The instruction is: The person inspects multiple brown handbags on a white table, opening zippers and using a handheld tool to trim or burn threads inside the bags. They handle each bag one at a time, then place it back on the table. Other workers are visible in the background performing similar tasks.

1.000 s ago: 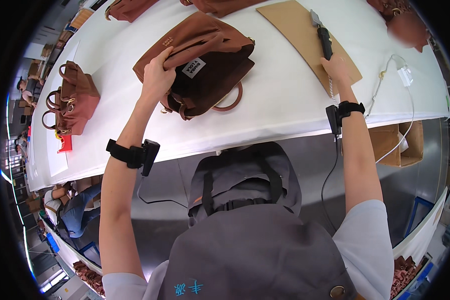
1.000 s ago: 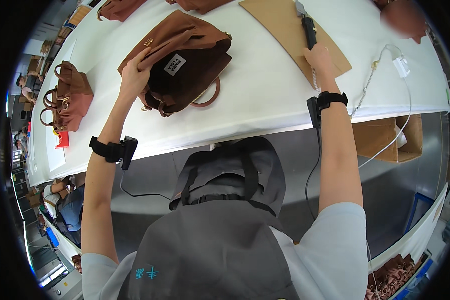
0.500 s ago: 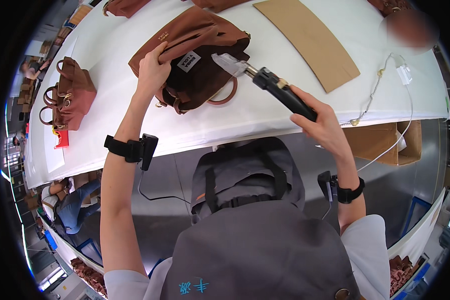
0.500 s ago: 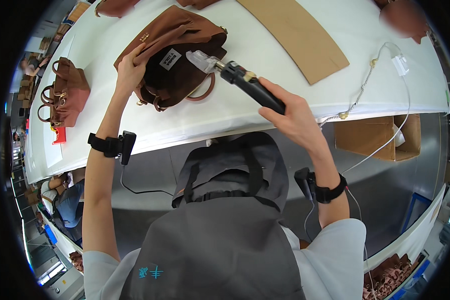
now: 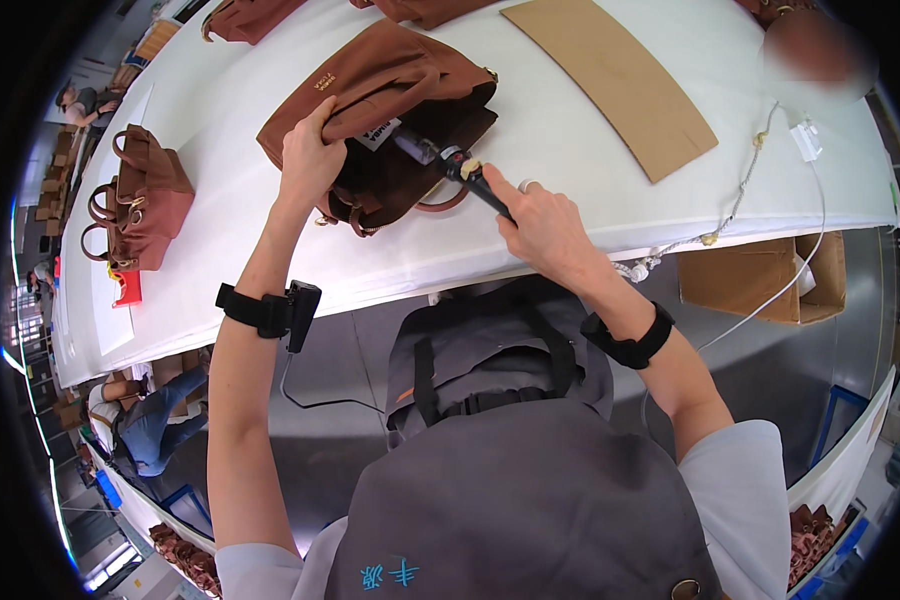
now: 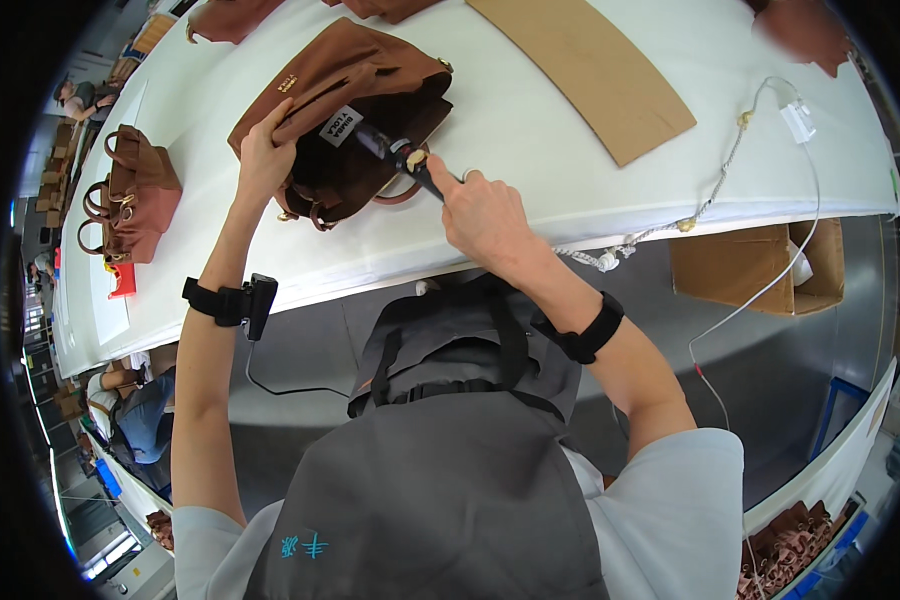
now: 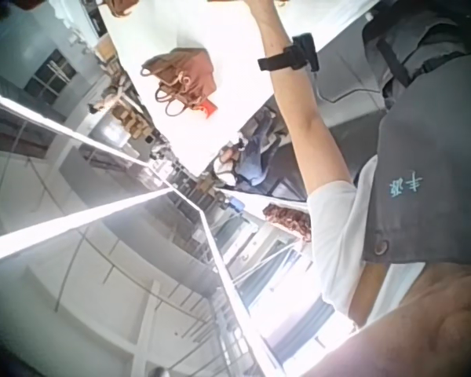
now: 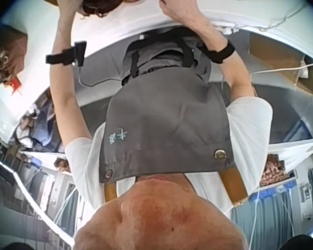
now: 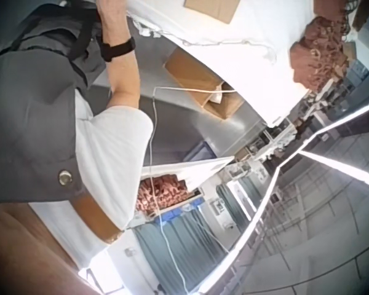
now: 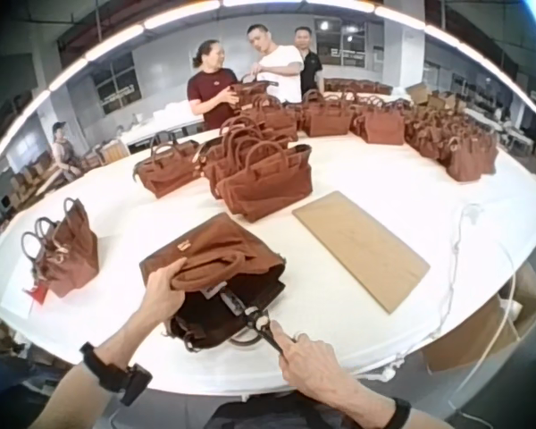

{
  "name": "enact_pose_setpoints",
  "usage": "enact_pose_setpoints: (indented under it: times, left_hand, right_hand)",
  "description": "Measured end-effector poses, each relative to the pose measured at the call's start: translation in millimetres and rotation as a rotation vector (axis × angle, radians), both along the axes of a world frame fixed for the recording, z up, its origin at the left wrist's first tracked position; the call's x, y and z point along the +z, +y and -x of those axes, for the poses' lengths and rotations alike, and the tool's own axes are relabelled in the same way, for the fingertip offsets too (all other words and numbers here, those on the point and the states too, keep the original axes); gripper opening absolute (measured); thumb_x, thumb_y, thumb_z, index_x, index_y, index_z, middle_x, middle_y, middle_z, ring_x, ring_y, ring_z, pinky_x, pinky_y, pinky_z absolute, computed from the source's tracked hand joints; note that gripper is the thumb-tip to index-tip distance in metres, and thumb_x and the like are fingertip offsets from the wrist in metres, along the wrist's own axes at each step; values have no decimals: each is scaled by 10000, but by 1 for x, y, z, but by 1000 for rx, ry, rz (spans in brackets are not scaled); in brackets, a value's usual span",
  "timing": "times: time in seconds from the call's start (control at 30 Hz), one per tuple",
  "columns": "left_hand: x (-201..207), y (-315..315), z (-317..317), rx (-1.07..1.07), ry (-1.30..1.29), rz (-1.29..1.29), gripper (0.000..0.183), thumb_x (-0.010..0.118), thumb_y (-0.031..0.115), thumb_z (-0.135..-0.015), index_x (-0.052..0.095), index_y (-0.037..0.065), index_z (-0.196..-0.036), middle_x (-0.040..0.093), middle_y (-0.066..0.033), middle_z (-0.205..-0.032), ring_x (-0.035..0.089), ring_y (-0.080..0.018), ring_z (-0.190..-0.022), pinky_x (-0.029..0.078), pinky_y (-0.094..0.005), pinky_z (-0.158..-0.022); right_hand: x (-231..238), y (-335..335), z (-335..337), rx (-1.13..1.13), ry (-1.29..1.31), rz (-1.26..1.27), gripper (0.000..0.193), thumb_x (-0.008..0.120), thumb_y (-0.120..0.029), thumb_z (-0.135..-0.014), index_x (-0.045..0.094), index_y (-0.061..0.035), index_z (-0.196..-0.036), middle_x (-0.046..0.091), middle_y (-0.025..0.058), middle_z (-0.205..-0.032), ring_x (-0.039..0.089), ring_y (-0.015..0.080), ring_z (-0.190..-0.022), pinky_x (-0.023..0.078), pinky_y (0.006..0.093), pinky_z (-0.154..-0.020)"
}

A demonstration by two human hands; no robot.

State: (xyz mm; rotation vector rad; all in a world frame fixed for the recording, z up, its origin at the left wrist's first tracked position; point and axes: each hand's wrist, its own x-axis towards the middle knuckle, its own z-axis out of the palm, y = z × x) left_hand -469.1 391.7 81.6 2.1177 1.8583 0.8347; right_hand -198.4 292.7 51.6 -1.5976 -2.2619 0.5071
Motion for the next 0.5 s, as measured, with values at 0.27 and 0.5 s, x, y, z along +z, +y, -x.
enact_pose_setpoints:
  times: [0.27,0.5]
  left_hand:
    - [1,-4,0,-5,-21,37,457,487,-3,-767,542,-10,-1220,618,-254,-1033,589,-394,-983,453,-419,-836]
    - [-2,-1,0,-4,-27,16,470,481,-13,-755,537,-15,-1222,621,-259,-1014,590,-395,-975,454,-422,-825]
  right_hand:
    - [6,12,-7,-106,-27,-19,570,569,-98,-789,407,-76,-1335,587,219,-744,608,391,-614,490,469,-571]
    - [7,-19,29,43,35,72,588,587,-113,-789,402,-89,-1347,572,219,-732,588,391,-624,474,465,-584]
